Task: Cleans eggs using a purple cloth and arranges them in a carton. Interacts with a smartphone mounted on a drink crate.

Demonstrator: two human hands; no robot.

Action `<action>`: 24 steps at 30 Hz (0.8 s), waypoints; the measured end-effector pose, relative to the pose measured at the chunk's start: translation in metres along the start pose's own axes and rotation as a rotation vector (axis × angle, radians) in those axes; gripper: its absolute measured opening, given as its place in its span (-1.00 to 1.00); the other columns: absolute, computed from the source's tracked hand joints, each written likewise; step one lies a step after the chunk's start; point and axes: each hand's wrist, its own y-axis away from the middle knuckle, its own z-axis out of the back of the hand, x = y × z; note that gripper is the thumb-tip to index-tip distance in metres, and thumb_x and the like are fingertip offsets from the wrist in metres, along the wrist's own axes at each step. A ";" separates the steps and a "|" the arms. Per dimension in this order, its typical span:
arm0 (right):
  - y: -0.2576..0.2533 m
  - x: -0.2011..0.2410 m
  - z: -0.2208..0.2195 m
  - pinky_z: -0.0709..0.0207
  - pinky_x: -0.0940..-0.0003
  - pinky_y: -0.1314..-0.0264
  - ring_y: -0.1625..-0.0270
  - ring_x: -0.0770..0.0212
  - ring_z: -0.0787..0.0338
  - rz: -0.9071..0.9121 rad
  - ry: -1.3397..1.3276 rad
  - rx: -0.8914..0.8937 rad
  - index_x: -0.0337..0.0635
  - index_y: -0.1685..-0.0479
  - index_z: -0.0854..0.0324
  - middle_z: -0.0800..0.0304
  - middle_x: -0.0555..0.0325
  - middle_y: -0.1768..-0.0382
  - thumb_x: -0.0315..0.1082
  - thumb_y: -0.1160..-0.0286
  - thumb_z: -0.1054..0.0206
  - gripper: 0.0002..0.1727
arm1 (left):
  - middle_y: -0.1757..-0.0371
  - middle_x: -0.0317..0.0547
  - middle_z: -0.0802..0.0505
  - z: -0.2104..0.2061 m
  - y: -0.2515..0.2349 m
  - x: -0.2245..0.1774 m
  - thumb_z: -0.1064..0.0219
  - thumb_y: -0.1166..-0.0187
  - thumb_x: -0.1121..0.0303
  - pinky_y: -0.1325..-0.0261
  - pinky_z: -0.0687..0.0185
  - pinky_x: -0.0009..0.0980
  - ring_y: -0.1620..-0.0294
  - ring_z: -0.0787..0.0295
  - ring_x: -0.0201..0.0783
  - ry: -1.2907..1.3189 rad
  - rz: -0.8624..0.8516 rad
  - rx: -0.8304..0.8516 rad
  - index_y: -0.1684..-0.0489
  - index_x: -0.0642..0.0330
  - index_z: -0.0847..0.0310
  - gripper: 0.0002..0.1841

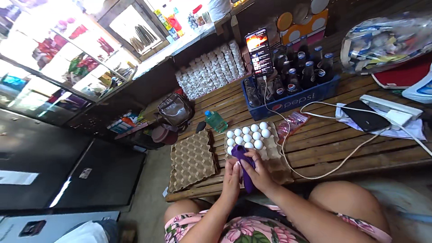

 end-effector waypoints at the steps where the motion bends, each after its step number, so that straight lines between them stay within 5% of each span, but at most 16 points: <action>1: -0.003 0.007 0.002 -0.51 0.43 -0.44 -0.35 0.32 -0.63 -0.124 -0.083 -0.006 -0.43 -0.23 -0.53 -0.63 -0.11 -0.27 -0.23 -0.68 -0.23 -0.60 | 0.24 -0.32 -0.74 0.000 0.001 0.000 0.00 -0.83 0.22 0.15 -0.68 -0.50 0.26 -0.71 -0.51 -0.011 -0.033 0.022 -0.23 0.26 -0.38 -0.71; 4: -0.007 0.014 0.004 -0.64 0.46 -0.25 -0.14 0.40 -0.74 -0.341 -0.188 -0.023 -0.33 -0.29 -0.47 -0.67 0.03 -0.12 -0.20 -0.74 -0.15 -0.62 | 0.04 -0.20 -0.77 0.001 0.001 -0.006 -0.04 -0.81 0.19 0.17 -0.70 -0.50 0.18 -0.74 -0.47 -0.051 -0.047 0.000 -0.36 0.34 -0.35 -0.60; 8: 0.008 -0.004 -0.006 -0.41 0.29 -0.59 -0.52 0.14 -0.53 0.021 0.032 0.003 -0.40 -0.18 -0.58 -0.57 -0.25 -0.36 -0.17 -0.69 -0.23 -0.60 | 0.11 -0.21 -0.74 0.004 -0.006 -0.008 0.06 -0.84 0.17 0.14 -0.75 -0.44 0.20 -0.76 -0.43 0.007 0.079 -0.116 -0.31 0.29 -0.24 -0.64; 11: 0.008 -0.007 -0.005 -0.40 0.17 -0.60 -0.54 0.03 -0.54 0.156 0.147 0.025 -0.29 -0.12 -0.62 -0.59 -0.28 -0.37 -0.11 -0.69 -0.25 -0.62 | 0.17 -0.24 -0.73 0.006 -0.005 -0.002 0.08 -0.85 0.24 0.06 -0.74 -0.43 0.17 -0.75 -0.43 0.017 0.078 -0.058 -0.17 0.27 -0.31 -0.73; 15: -0.006 0.011 0.004 -0.56 0.43 -0.35 -0.26 0.34 -0.66 -0.235 -0.123 0.026 -0.40 -0.23 -0.53 -0.63 -0.06 -0.21 -0.24 -0.71 -0.17 -0.62 | 0.20 -0.32 -0.74 0.007 -0.003 -0.003 0.02 -0.84 0.21 0.24 -0.67 -0.53 0.31 -0.69 -0.52 -0.034 0.045 0.051 -0.16 0.26 -0.43 -0.71; 18: -0.009 0.012 0.004 -0.64 0.46 -0.23 -0.10 0.44 -0.73 -0.402 -0.241 0.022 -0.33 -0.29 -0.43 -0.66 0.06 -0.10 -0.22 -0.80 -0.07 -0.64 | 0.07 -0.19 -0.78 0.009 -0.006 -0.007 0.12 -0.86 0.14 0.10 -0.77 -0.41 0.17 -0.78 -0.40 0.002 0.116 0.006 -0.31 0.32 -0.40 -0.58; 21: 0.003 -0.003 -0.004 -0.52 0.40 -0.43 -0.33 0.31 -0.62 -0.189 -0.091 0.046 -0.42 -0.27 -0.51 -0.60 -0.11 -0.25 -0.21 -0.73 -0.15 -0.59 | 0.07 -0.13 -0.77 0.008 -0.011 -0.006 0.21 -0.88 0.13 0.08 -0.80 -0.34 0.15 -0.81 -0.32 0.093 0.207 -0.122 -0.33 0.30 -0.29 -0.59; 24: 0.008 -0.011 -0.007 -0.42 0.15 -0.58 -0.51 0.00 -0.56 0.083 0.150 0.067 -0.31 -0.14 -0.65 -0.62 -0.29 -0.34 -0.13 -0.65 -0.27 -0.61 | 0.15 -0.18 -0.76 0.009 -0.010 0.000 0.16 -0.88 0.23 0.05 -0.78 -0.38 0.15 -0.79 -0.38 0.079 0.178 -0.121 -0.23 0.28 -0.28 -0.70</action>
